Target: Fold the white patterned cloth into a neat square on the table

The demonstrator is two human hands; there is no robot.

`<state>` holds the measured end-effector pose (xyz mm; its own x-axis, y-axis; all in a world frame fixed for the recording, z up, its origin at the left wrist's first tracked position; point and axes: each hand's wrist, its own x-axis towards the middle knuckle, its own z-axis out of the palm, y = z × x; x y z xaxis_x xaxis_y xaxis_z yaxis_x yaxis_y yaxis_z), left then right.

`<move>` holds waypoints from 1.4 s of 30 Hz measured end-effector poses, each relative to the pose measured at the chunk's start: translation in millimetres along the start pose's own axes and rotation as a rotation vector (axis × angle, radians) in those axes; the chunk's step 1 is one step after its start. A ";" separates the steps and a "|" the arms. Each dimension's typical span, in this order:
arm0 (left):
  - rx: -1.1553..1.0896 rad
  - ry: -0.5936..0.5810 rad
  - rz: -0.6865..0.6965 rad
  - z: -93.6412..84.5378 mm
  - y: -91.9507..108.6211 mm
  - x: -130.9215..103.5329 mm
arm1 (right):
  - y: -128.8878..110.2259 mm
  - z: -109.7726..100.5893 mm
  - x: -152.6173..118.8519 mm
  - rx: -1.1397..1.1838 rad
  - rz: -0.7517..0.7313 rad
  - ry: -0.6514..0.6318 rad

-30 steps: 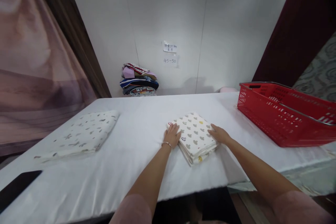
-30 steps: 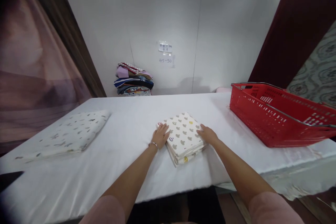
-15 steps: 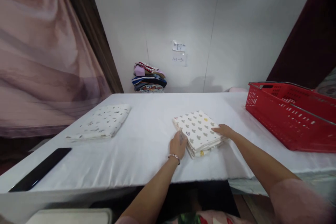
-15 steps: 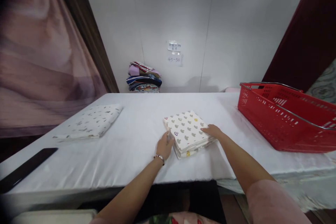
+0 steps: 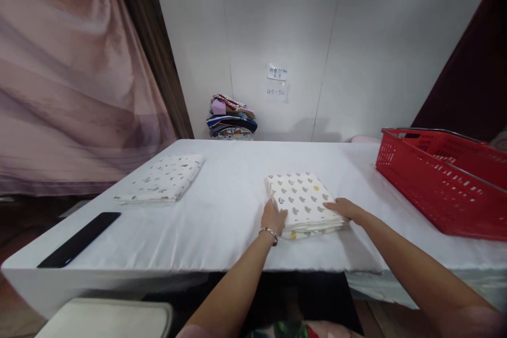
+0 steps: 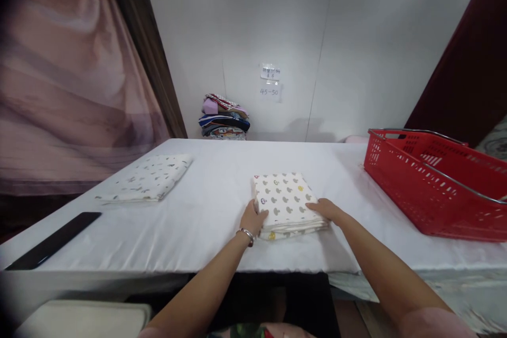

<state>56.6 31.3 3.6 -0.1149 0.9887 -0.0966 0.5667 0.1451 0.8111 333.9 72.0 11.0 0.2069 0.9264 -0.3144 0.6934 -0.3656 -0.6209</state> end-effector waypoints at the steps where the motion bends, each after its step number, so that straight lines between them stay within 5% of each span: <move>1: -0.012 -0.005 -0.028 -2.5 -0.9 1.9 | 0.5 -0.9 -5.9 0.076 0.038 -0.057; 5: -0.017 -0.065 -0.095 -9.7 -4.9 3.0 | 3.8 -1.5 -23.4 0.365 0.089 -0.228; 15: 0.225 -0.083 -0.033 -18.7 -5.3 -12.3 | 16.2 8.0 -33.9 0.600 -0.014 -0.222; 20: 0.388 0.151 0.417 -9.5 2.4 -33.6 | 11.8 8.0 -39.7 0.762 -0.047 -0.240; 23: 0.461 0.098 0.711 8.2 12.0 -51.8 | 2.1 3.0 -42.8 0.780 -0.037 -0.195; 26: 0.520 0.031 0.843 30.2 25.2 -63.3 | -12.2 -3.4 -47.7 0.798 -0.041 -0.198; 30: 0.558 0.068 0.859 49.9 45.6 -63.3 | -32.3 -9.7 -57.1 0.849 -0.033 -0.208; 34: 0.561 0.153 0.795 51.3 61.5 -54.7 | -47.0 -13.1 -66.6 0.889 -0.069 -0.204; 40: 0.502 0.085 0.642 24.9 80.0 -31.9 | -49.0 -10.5 -72.1 0.981 -0.194 -0.300; 42: 0.435 0.069 0.593 7.8 91.0 -20.6 | -42.7 -3.4 -70.2 0.999 -0.235 -0.236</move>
<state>116.9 24.4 74.8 0.2686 0.9031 0.3351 0.8201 -0.3969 0.4122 292.1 22.9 62.0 -0.0732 0.9819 -0.1746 -0.2073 -0.1863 -0.9604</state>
